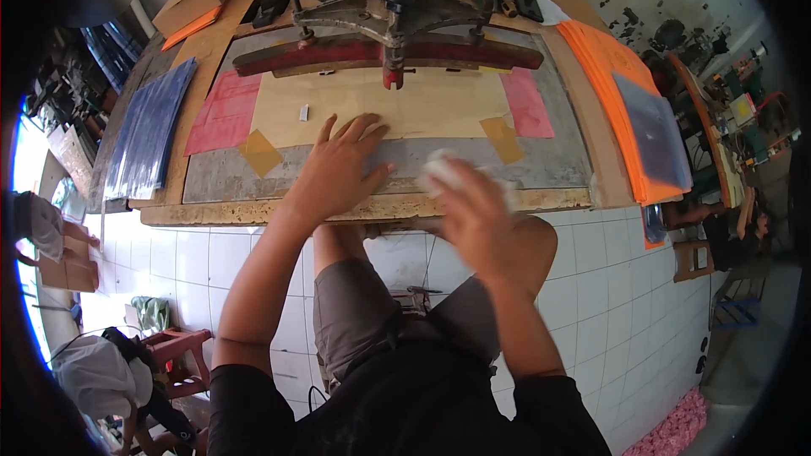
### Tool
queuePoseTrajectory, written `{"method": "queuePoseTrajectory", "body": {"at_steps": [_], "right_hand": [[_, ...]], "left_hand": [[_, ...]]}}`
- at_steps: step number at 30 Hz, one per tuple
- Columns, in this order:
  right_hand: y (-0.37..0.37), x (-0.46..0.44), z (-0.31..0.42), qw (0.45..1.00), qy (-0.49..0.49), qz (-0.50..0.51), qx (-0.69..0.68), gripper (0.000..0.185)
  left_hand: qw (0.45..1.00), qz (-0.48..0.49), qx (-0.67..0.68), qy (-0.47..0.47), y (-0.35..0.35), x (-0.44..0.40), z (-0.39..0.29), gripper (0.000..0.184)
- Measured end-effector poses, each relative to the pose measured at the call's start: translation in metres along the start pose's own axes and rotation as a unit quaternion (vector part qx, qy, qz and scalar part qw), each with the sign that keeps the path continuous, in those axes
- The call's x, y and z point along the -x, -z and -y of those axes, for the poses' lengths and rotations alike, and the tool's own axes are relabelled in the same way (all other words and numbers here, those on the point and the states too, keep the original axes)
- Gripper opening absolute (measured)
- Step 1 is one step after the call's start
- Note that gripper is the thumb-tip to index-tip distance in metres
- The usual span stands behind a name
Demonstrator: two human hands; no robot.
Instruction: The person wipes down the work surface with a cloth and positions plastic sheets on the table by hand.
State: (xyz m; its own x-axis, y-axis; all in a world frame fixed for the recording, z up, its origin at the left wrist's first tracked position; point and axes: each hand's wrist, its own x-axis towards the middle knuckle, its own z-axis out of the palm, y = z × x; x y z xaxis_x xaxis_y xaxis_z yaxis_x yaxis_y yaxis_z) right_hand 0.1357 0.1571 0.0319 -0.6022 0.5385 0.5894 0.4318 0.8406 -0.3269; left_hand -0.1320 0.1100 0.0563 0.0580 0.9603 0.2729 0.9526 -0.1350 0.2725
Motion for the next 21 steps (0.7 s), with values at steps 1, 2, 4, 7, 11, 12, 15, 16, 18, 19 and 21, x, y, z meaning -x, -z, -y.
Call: {"method": "queuePoseTrajectory", "body": {"at_steps": [1, 2, 4, 7, 11, 12, 15, 16, 18, 19, 21], "right_hand": [[-0.018, -0.001, 0.023, 0.999, 0.046, 0.017, -0.017, 0.048], [-0.029, -0.002, 0.037, 0.995, 0.091, 0.032, -0.034, 0.048], [-0.038, -0.001, 0.037, 0.989, 0.132, 0.045, -0.049, 0.046], [-0.020, 0.003, 0.008, 0.985, 0.158, 0.048, -0.045, 0.042], [0.038, 0.027, -0.059, 0.997, 0.066, -0.036, 0.022, 0.040], [0.043, 0.034, -0.070, 0.997, 0.039, -0.053, 0.048, 0.040], [0.042, 0.039, -0.070, 0.992, 0.010, -0.093, 0.083, 0.033], [0.030, 0.034, -0.055, 0.995, 0.051, -0.073, 0.051, 0.031], [-0.007, 0.024, -0.017, 0.990, 0.138, -0.041, 0.003, 0.027], [-0.027, 0.020, -0.001, 0.982, 0.186, -0.028, -0.013, 0.025], [-0.048, 0.012, 0.022, 0.971, 0.241, 0.001, -0.012, 0.025]], "left_hand": [[1.000, 0.004, 0.005, -0.006, 0.000, -0.004, 0.006, 0.057], [1.000, 0.015, 0.001, -0.012, 0.001, -0.007, 0.012, 0.058], [0.999, 0.036, -0.009, -0.027, 0.004, -0.013, 0.021, 0.061], [0.998, 0.051, -0.020, -0.027, 0.007, -0.013, 0.022, 0.063], [0.999, 0.049, -0.002, -0.012, 0.003, -0.012, 0.019, 0.064], [0.999, 0.047, -0.001, -0.012, 0.002, -0.012, 0.020, 0.064], [0.999, 0.036, -0.023, -0.013, -0.003, -0.011, 0.018, 0.063], [0.999, 0.032, -0.035, -0.013, -0.004, -0.010, 0.017, 0.063], [0.999, 0.041, -0.029, -0.014, -0.004, -0.011, 0.018, 0.064], [0.999, 0.044, -0.028, -0.013, -0.003, -0.011, 0.020, 0.065], [0.999, 0.049, -0.022, -0.013, -0.002, -0.011, 0.020, 0.068]]}}
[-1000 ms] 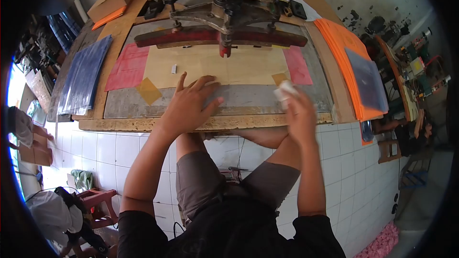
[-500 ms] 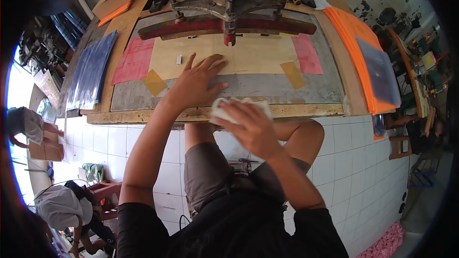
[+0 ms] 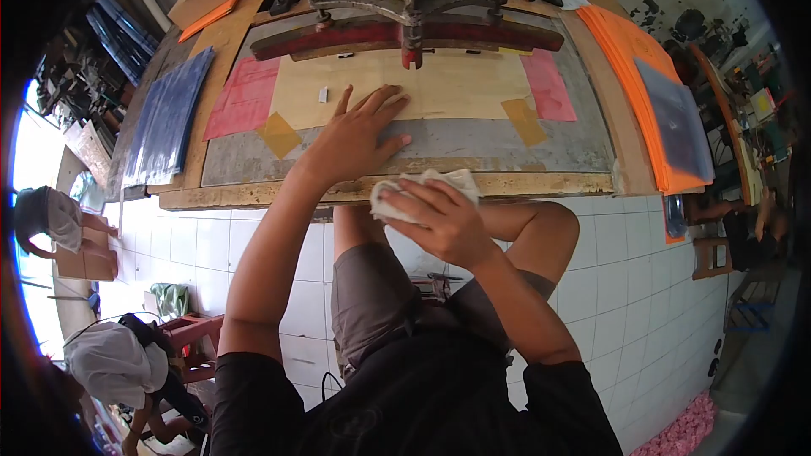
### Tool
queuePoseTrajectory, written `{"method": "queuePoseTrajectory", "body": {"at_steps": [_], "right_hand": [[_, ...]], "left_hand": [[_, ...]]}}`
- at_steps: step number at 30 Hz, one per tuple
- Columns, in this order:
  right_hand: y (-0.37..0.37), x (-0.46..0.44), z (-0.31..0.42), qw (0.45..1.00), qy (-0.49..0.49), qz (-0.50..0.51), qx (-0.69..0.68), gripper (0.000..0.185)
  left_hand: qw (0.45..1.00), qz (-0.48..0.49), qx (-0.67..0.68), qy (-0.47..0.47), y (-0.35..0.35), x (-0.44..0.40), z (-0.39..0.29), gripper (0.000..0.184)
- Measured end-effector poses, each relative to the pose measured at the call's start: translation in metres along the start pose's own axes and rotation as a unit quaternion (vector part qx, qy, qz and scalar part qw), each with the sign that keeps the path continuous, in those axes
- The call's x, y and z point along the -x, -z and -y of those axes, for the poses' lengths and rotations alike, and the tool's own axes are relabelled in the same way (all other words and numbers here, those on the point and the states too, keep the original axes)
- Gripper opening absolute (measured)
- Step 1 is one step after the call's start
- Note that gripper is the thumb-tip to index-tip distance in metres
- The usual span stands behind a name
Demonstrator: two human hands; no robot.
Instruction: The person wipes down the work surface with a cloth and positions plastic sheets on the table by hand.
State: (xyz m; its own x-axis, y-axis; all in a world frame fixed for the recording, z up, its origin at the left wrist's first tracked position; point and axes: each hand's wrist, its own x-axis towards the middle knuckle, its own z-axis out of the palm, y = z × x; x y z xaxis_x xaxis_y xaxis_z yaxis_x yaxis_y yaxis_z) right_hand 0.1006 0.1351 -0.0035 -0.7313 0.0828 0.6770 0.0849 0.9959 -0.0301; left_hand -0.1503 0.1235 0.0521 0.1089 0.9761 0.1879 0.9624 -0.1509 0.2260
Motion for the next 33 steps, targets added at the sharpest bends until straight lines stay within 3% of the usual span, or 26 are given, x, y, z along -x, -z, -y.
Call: {"method": "queuePoseTrajectory", "body": {"at_steps": [4, 9, 11, 17, 19, 20, 23, 24, 26, 29, 31, 33], "right_hand": [[0.002, 0.004, -0.010, 0.998, 0.054, 0.034, 0.022, 0.026], [0.058, 0.076, -0.054, 0.996, -0.008, 0.024, 0.088, 0.031], [0.082, 0.105, -0.076, 0.993, -0.057, -0.035, 0.098, 0.039], [0.163, 0.170, -0.119, 0.952, -0.292, -0.002, 0.090, 0.035], [0.189, 0.160, -0.119, 0.938, -0.336, 0.020, 0.084, 0.033], [0.204, 0.150, -0.119, 0.921, -0.389, 0.022, -0.006, 0.029], [0.222, 0.108, -0.112, 0.898, -0.440, -0.004, 0.022, 0.027], [0.205, 0.087, -0.103, 0.899, -0.429, -0.087, -0.028, 0.030], [0.160, 0.050, -0.083, 0.923, -0.361, -0.106, -0.079, 0.033], [0.079, 0.014, -0.042, 0.986, -0.164, 0.015, 0.002, 0.041], [0.049, 0.000, -0.025, 0.988, -0.150, 0.025, -0.019, 0.038], [0.055, 0.010, -0.046, 0.973, -0.225, 0.022, -0.035, 0.036]], "left_hand": [[1.000, 0.007, 0.011, 0.001, 0.005, 0.002, 0.000, 0.075], [1.000, 0.023, 0.012, 0.004, 0.008, 0.000, 0.002, 0.077], [0.999, 0.032, 0.013, 0.007, 0.009, -0.001, 0.001, 0.078], [0.999, 0.030, 0.018, 0.008, 0.011, 0.000, 0.000, 0.077], [1.000, 0.022, 0.017, 0.005, 0.008, 0.001, 0.001, 0.077], [1.000, 0.014, 0.018, 0.002, 0.006, 0.001, 0.002, 0.077], [1.000, -0.002, 0.024, 0.001, 0.002, 0.007, -0.002, 0.077], [1.000, -0.004, 0.026, 0.001, 0.003, 0.009, -0.005, 0.076], [1.000, -0.008, 0.022, 0.002, 0.004, 0.013, -0.010, 0.075], [1.000, -0.017, 0.015, 0.009, 0.002, 0.023, -0.015, 0.074], [0.999, -0.026, 0.021, 0.019, 0.001, 0.028, -0.016, 0.073], [0.999, -0.030, 0.014, 0.016, 0.001, 0.032, -0.017, 0.074]]}}
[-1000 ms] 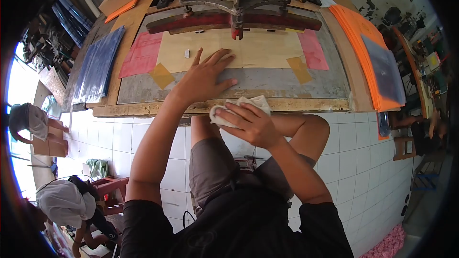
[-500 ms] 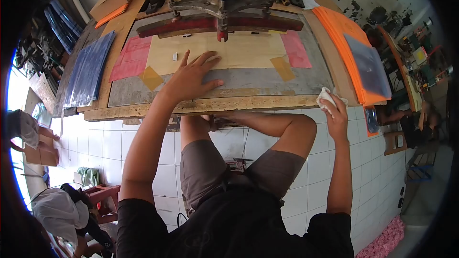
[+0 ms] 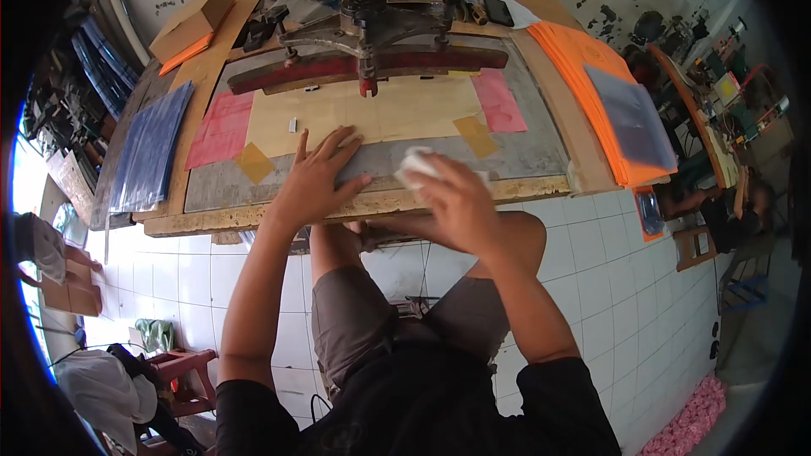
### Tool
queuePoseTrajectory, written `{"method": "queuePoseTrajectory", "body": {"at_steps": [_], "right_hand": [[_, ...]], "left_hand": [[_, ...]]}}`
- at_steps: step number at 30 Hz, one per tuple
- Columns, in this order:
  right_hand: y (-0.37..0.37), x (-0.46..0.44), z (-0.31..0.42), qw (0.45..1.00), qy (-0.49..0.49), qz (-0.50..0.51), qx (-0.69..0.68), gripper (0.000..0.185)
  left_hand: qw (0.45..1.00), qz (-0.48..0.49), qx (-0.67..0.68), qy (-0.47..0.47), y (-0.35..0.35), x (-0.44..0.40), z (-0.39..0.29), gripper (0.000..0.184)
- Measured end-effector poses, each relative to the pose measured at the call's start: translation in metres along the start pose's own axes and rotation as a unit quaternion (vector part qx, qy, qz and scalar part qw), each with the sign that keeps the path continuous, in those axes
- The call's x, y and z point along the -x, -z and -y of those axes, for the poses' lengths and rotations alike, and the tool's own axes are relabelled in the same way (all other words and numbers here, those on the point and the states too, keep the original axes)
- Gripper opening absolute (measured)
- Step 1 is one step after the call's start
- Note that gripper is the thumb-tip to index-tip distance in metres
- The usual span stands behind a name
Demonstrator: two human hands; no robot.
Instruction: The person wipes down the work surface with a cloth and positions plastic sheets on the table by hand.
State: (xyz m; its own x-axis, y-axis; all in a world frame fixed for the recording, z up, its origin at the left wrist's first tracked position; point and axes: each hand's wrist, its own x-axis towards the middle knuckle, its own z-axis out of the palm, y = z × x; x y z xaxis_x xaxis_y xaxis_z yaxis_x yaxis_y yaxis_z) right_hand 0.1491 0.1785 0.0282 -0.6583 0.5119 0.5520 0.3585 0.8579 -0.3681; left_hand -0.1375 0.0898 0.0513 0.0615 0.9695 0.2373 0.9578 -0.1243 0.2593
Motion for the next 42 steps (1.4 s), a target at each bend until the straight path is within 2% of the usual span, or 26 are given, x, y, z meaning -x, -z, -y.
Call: {"method": "queuePoseTrajectory", "body": {"at_steps": [3, 5, 8, 10, 13, 15, 17, 20, 21, 23, 26, 27, 29, 31, 34, 35, 37, 40, 41, 42], "right_hand": [[0.040, -0.005, -0.056, 0.991, -0.130, 0.003, 0.019, 0.030], [0.059, -0.011, -0.122, 0.969, -0.222, -0.074, 0.084, 0.028], [0.028, -0.031, -0.100, 0.974, -0.226, 0.015, -0.014, 0.033], [-0.007, -0.034, -0.023, 1.000, 0.001, -0.002, 0.008, 0.031], [-0.031, -0.053, -0.008, 0.995, 0.057, 0.025, -0.082, 0.028], [-0.021, -0.070, -0.062, 1.000, -0.019, -0.005, -0.007, 0.030], [0.005, -0.089, -0.124, 0.965, -0.237, 0.075, -0.079, 0.032], [0.011, -0.097, -0.137, 0.973, -0.222, -0.031, 0.051, 0.033], [-0.017, -0.094, -0.141, 0.971, -0.217, -0.018, 0.101, 0.033], [-0.034, -0.083, -0.068, 0.998, -0.042, -0.045, 0.014, 0.033], [-0.035, -0.080, -0.025, 0.995, 0.057, 0.070, -0.045, 0.034], [-0.033, -0.088, -0.048, 0.993, 0.023, 0.048, -0.104, 0.033], [-0.018, -0.104, -0.104, 0.990, -0.102, 0.034, -0.089, 0.033], [0.013, -0.120, -0.126, 0.947, -0.310, 0.072, -0.028, 0.035], [-0.028, -0.116, -0.127, 0.989, -0.107, 0.002, 0.099, 0.036], [-0.035, -0.110, -0.078, 0.987, -0.157, 0.013, -0.021, 0.033], [-0.053, -0.101, -0.036, 0.993, 0.109, 0.016, -0.052, 0.029], [-0.044, -0.106, -0.035, 0.995, 0.032, 0.053, -0.083, 0.027], [-0.030, -0.109, -0.040, 0.987, -0.067, 0.096, -0.112, 0.028], [-0.024, -0.102, -0.054, 0.992, -0.059, 0.066, -0.089, 0.029]], "left_hand": [[1.000, -0.015, -0.014, 0.000, -0.006, 0.005, -0.001, 0.074], [0.999, -0.031, -0.023, -0.008, -0.010, 0.003, -0.002, 0.074], [0.998, -0.052, -0.028, -0.015, -0.012, 0.005, -0.004, 0.074], [0.998, -0.058, -0.025, -0.015, -0.012, 0.006, -0.007, 0.074], [0.998, -0.064, -0.015, -0.007, -0.011, 0.008, -0.006, 0.075], [0.999, -0.051, -0.018, -0.003, -0.009, 0.008, -0.007, 0.074], [0.999, -0.046, -0.015, 0.000, -0.007, 0.009, -0.009, 0.074], [0.999, -0.051, -0.006, 0.002, -0.007, 0.008, -0.011, 0.074], [0.999, -0.053, -0.006, 0.001, -0.008, 0.008, -0.010, 0.074], [0.998, -0.055, -0.006, -0.001, -0.010, 0.007, -0.010, 0.075], [0.998, -0.059, -0.011, -0.003, -0.009, 0.009, -0.008, 0.076], [0.998, -0.061, -0.010, -0.005, -0.009, 0.009, -0.008, 0.076], [0.998, -0.064, -0.009, -0.010, -0.008, 0.009, -0.009, 0.076], [0.998, -0.068, -0.009, -0.009, -0.010, 0.010, -0.008, 0.075], [0.997, -0.080, -0.001, -0.010, -0.010, 0.009, -0.008, 0.075], [0.996, -0.084, 0.008, -0.011, -0.010, 0.009, -0.008, 0.073], [0.996, -0.084, 0.022, -0.005, -0.007, 0.008, -0.010, 0.072], [0.997, -0.074, 0.014, -0.009, -0.009, 0.014, -0.008, 0.072], [0.997, -0.073, 0.007, -0.011, -0.010, 0.016, -0.007, 0.072], [0.997, -0.070, 0.006, -0.019, -0.009, 0.020, -0.007, 0.072]]}}
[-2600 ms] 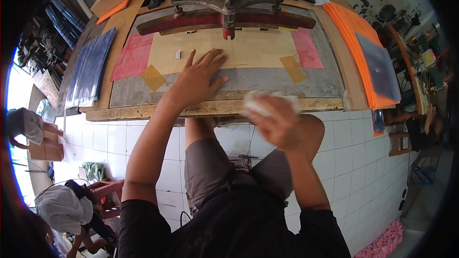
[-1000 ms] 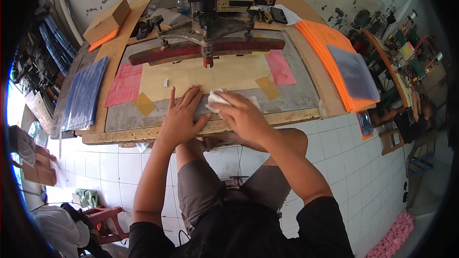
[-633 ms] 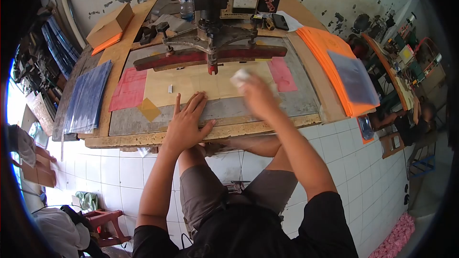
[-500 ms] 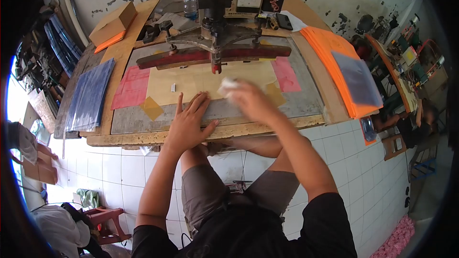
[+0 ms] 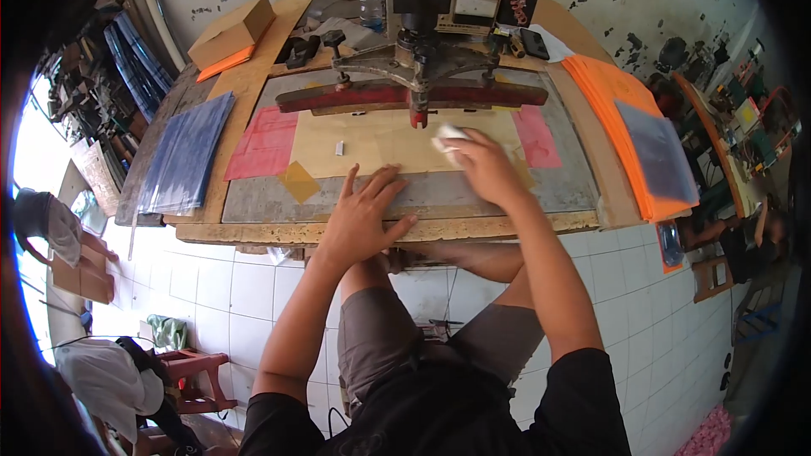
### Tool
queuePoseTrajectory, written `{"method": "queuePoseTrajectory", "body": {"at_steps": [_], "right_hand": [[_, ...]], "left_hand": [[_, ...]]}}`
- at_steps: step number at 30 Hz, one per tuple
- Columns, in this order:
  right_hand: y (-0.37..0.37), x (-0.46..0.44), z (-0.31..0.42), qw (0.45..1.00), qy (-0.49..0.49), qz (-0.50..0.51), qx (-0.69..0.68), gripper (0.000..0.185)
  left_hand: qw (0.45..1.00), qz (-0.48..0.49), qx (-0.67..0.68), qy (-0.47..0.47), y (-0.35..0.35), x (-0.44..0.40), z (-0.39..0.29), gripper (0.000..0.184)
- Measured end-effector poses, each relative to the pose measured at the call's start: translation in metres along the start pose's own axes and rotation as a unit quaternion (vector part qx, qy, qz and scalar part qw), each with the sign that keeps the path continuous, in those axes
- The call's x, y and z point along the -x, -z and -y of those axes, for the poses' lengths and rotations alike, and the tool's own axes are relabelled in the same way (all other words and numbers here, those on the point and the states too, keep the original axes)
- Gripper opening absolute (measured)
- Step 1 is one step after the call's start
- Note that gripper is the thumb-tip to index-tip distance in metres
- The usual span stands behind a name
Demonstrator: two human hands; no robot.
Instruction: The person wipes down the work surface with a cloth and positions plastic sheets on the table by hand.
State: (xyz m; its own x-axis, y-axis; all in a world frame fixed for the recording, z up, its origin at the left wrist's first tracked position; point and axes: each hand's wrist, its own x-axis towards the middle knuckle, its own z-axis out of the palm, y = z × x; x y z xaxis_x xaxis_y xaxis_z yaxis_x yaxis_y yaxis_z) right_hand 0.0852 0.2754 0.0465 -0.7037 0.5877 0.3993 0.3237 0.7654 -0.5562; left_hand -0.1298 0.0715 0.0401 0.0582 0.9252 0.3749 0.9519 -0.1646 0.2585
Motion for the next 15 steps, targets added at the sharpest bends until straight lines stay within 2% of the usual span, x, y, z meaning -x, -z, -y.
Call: {"method": "queuePoseTrajectory", "body": {"at_steps": [2, 4, 6, 7, 8, 9, 12, 14, 15], "right_hand": [[0.024, 0.018, -0.024, 0.998, -0.008, -0.037, 0.056, 0.031], [0.061, 0.048, -0.046, 0.991, -0.051, -0.056, 0.108, 0.033], [0.108, 0.080, -0.101, 0.980, -0.095, -0.099, 0.146, 0.033], [0.129, 0.096, -0.132, 0.971, -0.114, -0.129, 0.166, 0.033], [0.150, 0.112, -0.137, 0.952, -0.121, -0.122, 0.253, 0.035], [0.169, 0.127, -0.129, 0.926, -0.126, -0.117, 0.337, 0.038], [0.158, 0.161, -0.072, 0.930, -0.031, -0.139, 0.338, 0.058], [0.137, 0.174, -0.006, 0.980, 0.056, 0.014, 0.190, 0.077], [0.116, 0.184, 0.011, 0.977, 0.054, 0.051, 0.201, 0.074]], "left_hand": [[1.000, 0.001, -0.001, -0.018, 0.001, 0.010, -0.004, 0.072], [1.000, 0.002, -0.018, -0.025, 0.002, 0.024, -0.014, 0.082], [0.999, 0.003, -0.006, -0.032, 0.009, 0.039, -0.027, 0.089], [0.999, 0.008, -0.007, -0.032, 0.013, 0.045, -0.033, 0.084], [0.999, 0.001, -0.029, -0.035, 0.009, 0.052, -0.035, 0.078], [0.998, -0.006, -0.051, -0.039, 0.003, 0.059, -0.035, 0.073], [0.994, -0.052, -0.080, -0.049, -0.014, 0.070, -0.035, 0.057], [0.993, -0.080, -0.067, -0.056, -0.018, 0.072, -0.036, 0.048], [0.993, -0.089, -0.052, -0.062, -0.014, 0.072, -0.038, 0.044]]}}
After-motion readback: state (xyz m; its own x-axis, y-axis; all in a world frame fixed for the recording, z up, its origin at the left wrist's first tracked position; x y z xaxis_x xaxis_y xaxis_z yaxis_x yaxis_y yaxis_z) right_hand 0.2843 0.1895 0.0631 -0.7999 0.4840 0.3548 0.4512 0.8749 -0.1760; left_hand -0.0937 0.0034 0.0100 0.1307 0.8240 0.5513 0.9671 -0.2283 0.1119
